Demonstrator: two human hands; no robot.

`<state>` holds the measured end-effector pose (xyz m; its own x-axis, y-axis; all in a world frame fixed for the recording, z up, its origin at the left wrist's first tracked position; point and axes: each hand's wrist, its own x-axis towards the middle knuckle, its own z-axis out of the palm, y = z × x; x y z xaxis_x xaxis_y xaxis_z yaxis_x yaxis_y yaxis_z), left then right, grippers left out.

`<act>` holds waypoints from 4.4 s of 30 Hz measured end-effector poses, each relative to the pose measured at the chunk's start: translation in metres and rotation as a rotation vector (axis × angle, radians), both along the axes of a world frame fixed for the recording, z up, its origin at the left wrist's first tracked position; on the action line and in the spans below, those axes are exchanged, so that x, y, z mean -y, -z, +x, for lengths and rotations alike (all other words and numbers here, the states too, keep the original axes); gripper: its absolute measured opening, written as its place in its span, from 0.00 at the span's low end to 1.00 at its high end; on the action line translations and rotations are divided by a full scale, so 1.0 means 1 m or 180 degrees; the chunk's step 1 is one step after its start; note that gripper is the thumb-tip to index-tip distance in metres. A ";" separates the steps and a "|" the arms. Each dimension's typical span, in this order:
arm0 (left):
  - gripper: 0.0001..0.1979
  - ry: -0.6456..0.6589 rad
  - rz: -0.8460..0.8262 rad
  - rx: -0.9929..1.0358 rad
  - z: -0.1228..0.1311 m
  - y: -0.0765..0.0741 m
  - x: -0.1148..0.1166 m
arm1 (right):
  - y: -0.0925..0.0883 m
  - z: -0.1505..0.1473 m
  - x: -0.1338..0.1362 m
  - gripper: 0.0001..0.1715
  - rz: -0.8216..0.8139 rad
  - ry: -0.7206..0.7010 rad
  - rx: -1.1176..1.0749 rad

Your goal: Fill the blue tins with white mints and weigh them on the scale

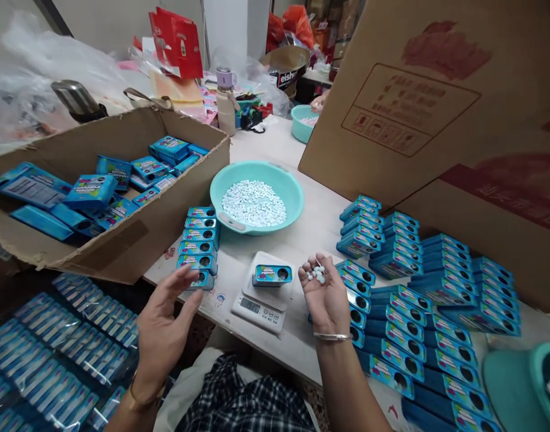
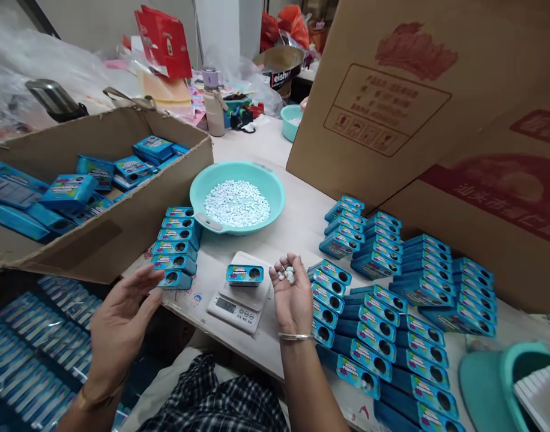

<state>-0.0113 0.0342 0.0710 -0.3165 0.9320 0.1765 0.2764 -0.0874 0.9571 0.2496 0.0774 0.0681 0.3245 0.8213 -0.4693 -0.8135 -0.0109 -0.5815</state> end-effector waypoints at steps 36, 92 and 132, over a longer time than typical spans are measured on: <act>0.19 0.2027 0.0335 -0.0741 0.098 0.018 -0.065 | -0.017 -0.049 -0.018 0.14 0.0793 -0.0020 0.1257; 0.13 0.1555 0.0336 -0.1219 0.044 -0.002 -0.039 | 0.004 -0.036 -0.219 0.13 0.0958 -0.2987 0.6210; 0.19 0.3520 0.0544 -0.3156 0.143 -0.015 -0.029 | 0.004 0.183 0.209 0.19 -0.0397 0.1185 0.3226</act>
<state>0.1320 0.0627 0.0861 0.8278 0.5606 0.0205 0.5118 -0.7697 0.3817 0.4329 -0.1319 0.0643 0.8267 0.5564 0.0837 0.0797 0.0315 -0.9963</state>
